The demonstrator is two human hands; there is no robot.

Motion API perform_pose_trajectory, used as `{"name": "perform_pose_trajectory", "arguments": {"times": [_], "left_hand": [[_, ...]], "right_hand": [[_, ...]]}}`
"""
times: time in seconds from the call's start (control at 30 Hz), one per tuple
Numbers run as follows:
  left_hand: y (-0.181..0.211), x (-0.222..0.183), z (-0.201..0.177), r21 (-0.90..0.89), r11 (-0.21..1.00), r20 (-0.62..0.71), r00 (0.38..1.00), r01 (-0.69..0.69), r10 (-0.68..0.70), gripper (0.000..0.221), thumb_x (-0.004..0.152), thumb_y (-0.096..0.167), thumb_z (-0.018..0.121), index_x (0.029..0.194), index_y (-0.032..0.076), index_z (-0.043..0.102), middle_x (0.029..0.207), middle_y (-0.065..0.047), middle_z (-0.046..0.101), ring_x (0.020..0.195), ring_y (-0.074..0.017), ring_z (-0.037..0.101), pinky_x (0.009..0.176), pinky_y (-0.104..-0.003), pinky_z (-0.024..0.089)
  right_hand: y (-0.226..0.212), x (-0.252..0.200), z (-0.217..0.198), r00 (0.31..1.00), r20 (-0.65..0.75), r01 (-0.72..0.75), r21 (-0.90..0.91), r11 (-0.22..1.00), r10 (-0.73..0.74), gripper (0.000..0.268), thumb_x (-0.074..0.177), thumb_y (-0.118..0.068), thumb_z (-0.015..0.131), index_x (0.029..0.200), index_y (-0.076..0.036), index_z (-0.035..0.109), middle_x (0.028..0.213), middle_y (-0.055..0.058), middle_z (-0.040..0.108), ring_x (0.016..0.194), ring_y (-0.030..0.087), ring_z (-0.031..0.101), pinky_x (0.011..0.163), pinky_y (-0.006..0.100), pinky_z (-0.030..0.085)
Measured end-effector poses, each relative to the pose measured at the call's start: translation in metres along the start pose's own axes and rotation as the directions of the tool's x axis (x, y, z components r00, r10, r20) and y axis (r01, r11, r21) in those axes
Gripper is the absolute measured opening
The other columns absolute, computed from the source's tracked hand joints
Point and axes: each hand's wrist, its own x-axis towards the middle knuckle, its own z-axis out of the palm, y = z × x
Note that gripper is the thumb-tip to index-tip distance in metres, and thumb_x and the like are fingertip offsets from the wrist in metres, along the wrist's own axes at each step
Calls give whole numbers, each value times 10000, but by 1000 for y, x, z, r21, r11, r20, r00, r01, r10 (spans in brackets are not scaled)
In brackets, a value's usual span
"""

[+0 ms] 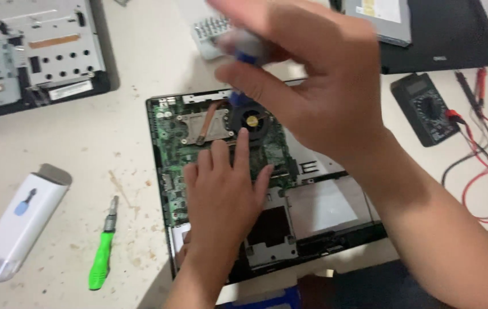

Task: Repairing a laptop by removing internal components and testing the motherboard with a multimeter and pry tool.

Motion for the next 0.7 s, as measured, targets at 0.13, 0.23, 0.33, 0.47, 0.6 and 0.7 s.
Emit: {"name": "perform_pose_trajectory", "arguments": {"times": [0.13, 0.23, 0.33, 0.47, 0.6, 0.7], "left_hand": [[1, 4, -4, -35, 999, 13, 1000, 25, -24, 652, 860, 592, 600, 1349, 161, 579, 999, -85, 541, 833, -290, 505, 686, -427, 388], [1, 0, 2, -33, 999, 12, 1000, 22, -22, 631, 913, 591, 565, 1367, 153, 575, 1046, -95, 552, 847, -289, 503, 723, -423, 402], [0, 0, 2, -16, 1000, -5, 1000, 1, -1, 627, 934, 595, 533, 1365, 141, 576, 1034, -100, 551, 841, -291, 504, 714, -418, 403], [0, 0, 0, 13, 1000, -5, 1000, -6, 6, 642, 924, 610, 543, 1376, 155, 576, 1052, -99, 554, 849, -292, 506, 711, -409, 412], [1, 2, -1, 28, 1000, -19, 1000, -3, 4, 652, 869, 627, 590, 1337, 173, 605, 984, -79, 546, 818, -293, 513, 688, -429, 405], [1, 1, 2, 39, 999, -16, 1000, -17, 18, 644, 900, 630, 548, 1349, 170, 594, 999, -84, 545, 816, -290, 505, 693, -420, 400]], "right_hand": [[-3, -1, 5, 1000, -24, -23, -145, 989, 20, 250, 1117, -88, 552, 1327, 47, 550, 1124, 143, 608, 1005, 330, 553, 950, 443, 415], [-13, 8, -5, 988, 99, -129, 148, 981, 115, 276, 1104, 77, 469, 1378, 104, 446, 1357, 270, 604, 1229, 350, 694, 1031, 368, 633], [6, -1, 6, 989, -94, 89, -237, 967, -114, 242, 1062, -117, 868, 1205, 15, 723, 937, 175, 703, 812, 241, 643, 686, 364, 453], [1, 2, -2, 994, 108, 38, -91, 995, -28, 362, 1138, -84, 486, 1462, 63, 422, 1469, 232, 555, 1388, 376, 561, 1163, 458, 477], [8, 4, 8, 994, 25, 109, -88, 990, -107, 366, 1098, -105, 751, 1381, -20, 535, 1101, 118, 664, 1014, 244, 640, 913, 345, 550], [4, 3, 7, 998, 51, 45, -68, 997, -42, 363, 1095, -141, 616, 1405, -15, 476, 1281, 141, 493, 1211, 301, 483, 1082, 428, 432]]}}
